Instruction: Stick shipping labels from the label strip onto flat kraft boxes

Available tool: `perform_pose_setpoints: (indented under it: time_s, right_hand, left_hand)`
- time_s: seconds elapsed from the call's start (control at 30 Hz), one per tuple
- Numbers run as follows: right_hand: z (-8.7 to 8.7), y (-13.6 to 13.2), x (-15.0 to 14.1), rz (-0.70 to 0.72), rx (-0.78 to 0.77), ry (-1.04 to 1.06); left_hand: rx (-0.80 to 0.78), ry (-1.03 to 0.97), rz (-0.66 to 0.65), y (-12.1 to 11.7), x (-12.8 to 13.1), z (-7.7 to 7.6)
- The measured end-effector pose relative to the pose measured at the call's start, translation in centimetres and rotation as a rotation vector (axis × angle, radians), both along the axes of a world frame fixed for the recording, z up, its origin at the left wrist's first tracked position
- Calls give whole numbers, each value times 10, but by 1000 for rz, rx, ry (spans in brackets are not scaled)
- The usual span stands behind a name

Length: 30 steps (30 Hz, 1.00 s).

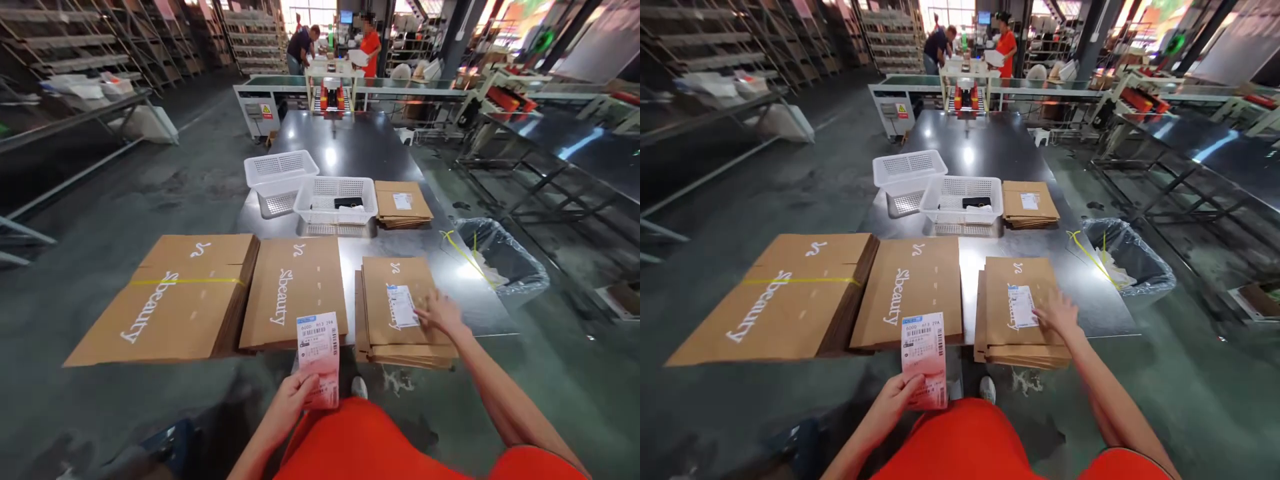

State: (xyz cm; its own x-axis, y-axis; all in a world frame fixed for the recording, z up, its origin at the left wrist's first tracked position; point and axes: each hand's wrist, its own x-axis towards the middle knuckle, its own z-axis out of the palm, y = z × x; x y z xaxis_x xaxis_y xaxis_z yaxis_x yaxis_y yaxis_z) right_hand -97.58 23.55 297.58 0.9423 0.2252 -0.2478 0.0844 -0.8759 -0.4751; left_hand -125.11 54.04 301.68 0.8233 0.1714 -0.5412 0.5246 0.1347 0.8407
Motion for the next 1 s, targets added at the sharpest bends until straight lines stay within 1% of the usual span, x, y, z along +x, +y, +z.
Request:
perform_pose_setpoints:
  time_s: [0.03, 0.07, 0.1, 0.13, 0.17, 0.2, 0.23, 0.27, 0.33, 0.37, 0.43, 0.47, 0.53, 0.6, 0.67, 0.73, 0.77, 0.83, 0.9, 0.93, 0.97, 1.0]
  right_hand:
    - [14, 20, -7, 87, 35, -55]
    - [30, 45, -16, 209, 163, -81]
    - [46, 71, -26, 390, 348, -31]
    - [60, 97, -37, 565, 539, 71]
    - [71, 120, -47, 708, 660, 169]
    - [79, 139, -58, 795, 746, 233]
    - [83, 154, -68, 823, 789, 265]
    - [84, 164, -78, 808, 796, 266]
    - [78, 175, -96, 746, 777, 251]
    - [74, 178, -103, 750, 766, 269]
    - [65, 184, -114, 827, 754, 326]
    - [62, 187, -117, 862, 753, 334]
    - [57, 198, -117, 880, 748, 302]
    - [51, 216, -109, 878, 735, 247]
    - [45, 241, -89, 860, 708, 164]
    - [43, 269, -61, 803, 625, -8]
    - [43, 281, -46, 776, 537, -123]
    - [48, 296, -21, 784, 279, -321]
    - [53, 297, -10, 823, 29, -427]
    - [54, 293, -8, 817, -45, -446]
    - [53, 289, -8, 813, -61, -449]
    - [50, 286, -8, 770, -5, -434]
  left_hand:
    - [1, -15, -21, -5, 3, 1]
    - [8, -36, -50, -9, 6, 2]
    - [19, -53, -76, -13, 9, 5]
    - [28, -58, -99, -16, 10, 8]
    - [31, -50, -114, -18, 10, 12]
    - [31, -38, -115, -18, 9, 16]
    - [21, -33, -101, -18, 7, 21]
    - [-1, -44, -64, -17, 3, 25]
    - [-25, -125, 71, -15, -2, 34]
    - [-6, -168, 162, -13, -3, 37]
    - [97, -194, 355, -9, 0, 39]
    - [166, -179, 439, -7, 3, 38]
    - [276, -136, 564, -1, 13, 31]
    - [332, -118, 628, 6, 21, 22]
    - [342, -104, 633, 14, 24, 10]
    - [307, -70, 601, 21, 20, -4]
    - [269, -47, 573, 24, 13, -11]
    - [173, 0, 499, 27, -7, -27]
    - [89, 48, 437, 24, -36, -39]
    - [58, 70, 425, 20, -51, -42]
    - [41, 86, 433, 15, -65, -43]
    - [30, 88, 471, 10, -76, -42]
